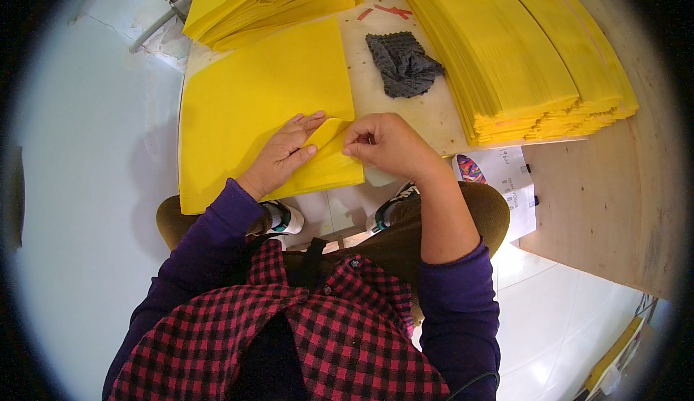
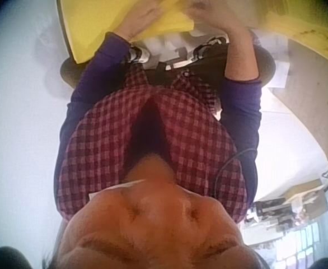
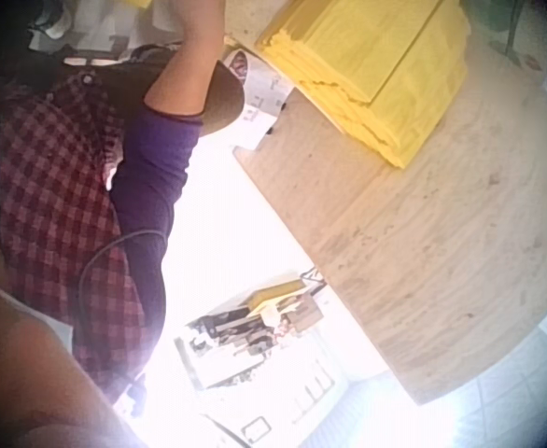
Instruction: The person folds multiple yellow fabric sheets on a wooden table. They smooth each sheet, fold it in half, then fold again, and stack the finished pieces. The process is repeated for several sheets.
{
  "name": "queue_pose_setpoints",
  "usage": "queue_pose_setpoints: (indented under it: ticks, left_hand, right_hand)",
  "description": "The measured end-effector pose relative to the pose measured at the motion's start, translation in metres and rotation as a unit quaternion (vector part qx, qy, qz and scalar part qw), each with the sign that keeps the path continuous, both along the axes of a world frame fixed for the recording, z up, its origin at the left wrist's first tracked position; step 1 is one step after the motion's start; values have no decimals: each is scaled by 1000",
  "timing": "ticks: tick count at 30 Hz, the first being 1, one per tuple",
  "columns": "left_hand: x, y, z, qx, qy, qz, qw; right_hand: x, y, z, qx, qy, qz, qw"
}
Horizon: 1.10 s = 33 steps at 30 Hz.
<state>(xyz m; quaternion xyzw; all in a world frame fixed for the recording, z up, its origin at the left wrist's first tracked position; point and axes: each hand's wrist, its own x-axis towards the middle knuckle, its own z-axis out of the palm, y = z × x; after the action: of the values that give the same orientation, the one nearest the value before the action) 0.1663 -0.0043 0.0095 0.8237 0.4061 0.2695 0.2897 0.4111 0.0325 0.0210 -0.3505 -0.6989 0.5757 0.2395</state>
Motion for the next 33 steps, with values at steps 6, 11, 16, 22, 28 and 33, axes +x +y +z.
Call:
queue_pose_setpoints:
  ticks: [6, 11, 16, 22, 28, 33]
  left_hand:
    - [-2, 0, -1, -10, -4, -4, 1000]
    - [-2, 1, 0, -6, 1, -6, 1000]
    - [-2, 0, 0, -7, -2, -3, 1000]
    - [-2, 0, 0, -10, -10, -2, 1000]
    - [-4, 1, 3, -30, -9, -19, 999]
    - [-2, 0, 7, -20, 17, -31, 999]
  right_hand:
    - [-3, 1, 1, -16, 9, -2, 1000]
    - [-6, 2, 1, -25, 26, -5, 999]
    - [-7, 2, 2, -21, 25, -3, 999]
    - [-7, 2, 2, -22, 32, -2, 999]
    - [-8, 3, 3, -31, 36, -1, 999]
    - [-8, 2, 5, -18, 31, -7, 999]
